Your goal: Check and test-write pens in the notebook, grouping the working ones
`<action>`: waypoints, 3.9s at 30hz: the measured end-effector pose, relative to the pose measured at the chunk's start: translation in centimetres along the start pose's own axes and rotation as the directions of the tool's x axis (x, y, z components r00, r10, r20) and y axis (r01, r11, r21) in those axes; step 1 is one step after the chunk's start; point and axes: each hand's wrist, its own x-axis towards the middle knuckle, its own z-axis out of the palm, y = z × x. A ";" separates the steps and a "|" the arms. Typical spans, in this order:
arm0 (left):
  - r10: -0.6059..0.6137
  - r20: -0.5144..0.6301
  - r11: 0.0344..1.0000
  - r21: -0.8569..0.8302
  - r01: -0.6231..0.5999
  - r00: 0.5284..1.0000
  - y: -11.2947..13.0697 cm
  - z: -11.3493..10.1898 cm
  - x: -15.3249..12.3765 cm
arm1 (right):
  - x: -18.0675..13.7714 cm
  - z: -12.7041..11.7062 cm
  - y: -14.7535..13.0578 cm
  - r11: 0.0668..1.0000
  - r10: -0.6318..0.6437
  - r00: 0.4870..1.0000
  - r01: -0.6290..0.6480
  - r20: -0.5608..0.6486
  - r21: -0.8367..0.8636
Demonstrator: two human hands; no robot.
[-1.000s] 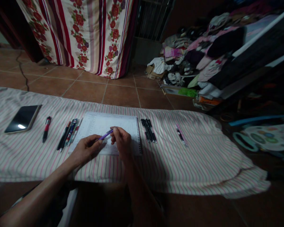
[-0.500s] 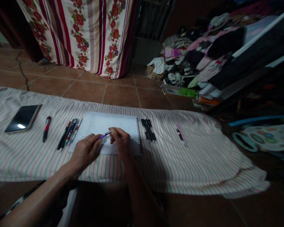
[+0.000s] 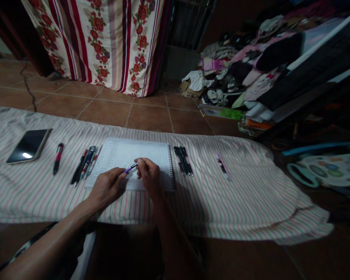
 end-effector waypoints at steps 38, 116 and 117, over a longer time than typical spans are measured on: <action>-0.438 0.165 -0.202 -0.976 0.082 0.884 0.5 -1.1 1.6 | -0.8 1.0 0.7 0.999 0.033 0.940 -0.039 0.339 0.011; -0.017 -0.209 0.940 0.330 0.087 0.978 0.1 0.9 -0.5 | 0.1 0.1 0.6 0.909 0.206 0.977 -0.212 0.053 0.359; -0.011 -0.203 0.938 0.336 0.081 0.979 0.2 0.9 -0.6 | 0.1 0.1 0.7 0.916 0.214 0.976 -0.217 0.047 0.337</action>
